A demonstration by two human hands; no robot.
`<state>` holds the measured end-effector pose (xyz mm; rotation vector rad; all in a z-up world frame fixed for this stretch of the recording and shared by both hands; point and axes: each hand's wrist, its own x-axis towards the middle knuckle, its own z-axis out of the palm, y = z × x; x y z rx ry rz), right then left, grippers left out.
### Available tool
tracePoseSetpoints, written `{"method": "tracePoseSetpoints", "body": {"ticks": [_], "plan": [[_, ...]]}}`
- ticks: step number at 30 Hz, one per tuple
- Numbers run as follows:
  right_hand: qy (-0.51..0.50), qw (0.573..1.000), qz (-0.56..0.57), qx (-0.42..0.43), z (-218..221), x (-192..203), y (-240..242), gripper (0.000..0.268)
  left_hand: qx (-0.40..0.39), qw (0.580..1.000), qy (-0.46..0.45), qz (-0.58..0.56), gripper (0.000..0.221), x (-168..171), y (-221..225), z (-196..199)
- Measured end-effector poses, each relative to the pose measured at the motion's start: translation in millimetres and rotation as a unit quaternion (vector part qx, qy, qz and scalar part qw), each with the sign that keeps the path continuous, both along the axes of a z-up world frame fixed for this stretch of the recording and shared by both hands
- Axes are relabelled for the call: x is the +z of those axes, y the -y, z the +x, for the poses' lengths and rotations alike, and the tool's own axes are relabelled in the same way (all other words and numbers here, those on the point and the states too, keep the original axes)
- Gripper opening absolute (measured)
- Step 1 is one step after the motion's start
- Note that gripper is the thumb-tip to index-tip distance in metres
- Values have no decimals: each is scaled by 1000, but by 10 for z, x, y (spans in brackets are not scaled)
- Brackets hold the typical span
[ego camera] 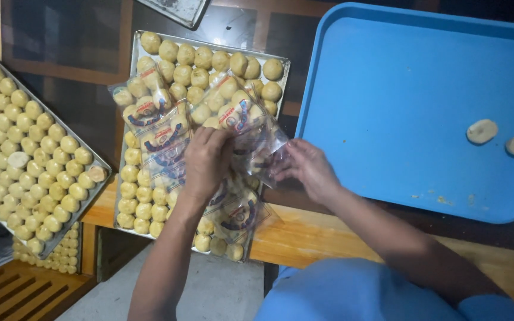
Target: The person repeatedly picks small round dough balls from a tray, places them into clear plastic bags, and then puts the filled bags into a black bin. The process is repeated multiple times with consistent hand movements.
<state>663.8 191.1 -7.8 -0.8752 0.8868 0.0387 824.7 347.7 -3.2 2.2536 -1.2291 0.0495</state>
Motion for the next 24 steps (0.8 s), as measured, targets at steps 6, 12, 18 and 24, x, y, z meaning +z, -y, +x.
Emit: {"method": "tracePoseSetpoints", "body": {"ticks": [6, 12, 18, 24], "plan": [[29, 997, 59, -30, 11, 120, -241, 57, -25, 996, 82, 23, 10, 109, 100, -187], [-97, 985, -67, 123, -20, 302, -314, 69, -32, 996, 83, 26, 9, 202, 126, -240], [-79, 993, 0, 84, -144, 114, -441, 62, -37, 996, 76, 9, 10, 193, 115, -225], [-84, 986, 146, -15, -20, 350, -398, 55, -42, 997, 56, 14, 9, 219, 122, -218]]}}
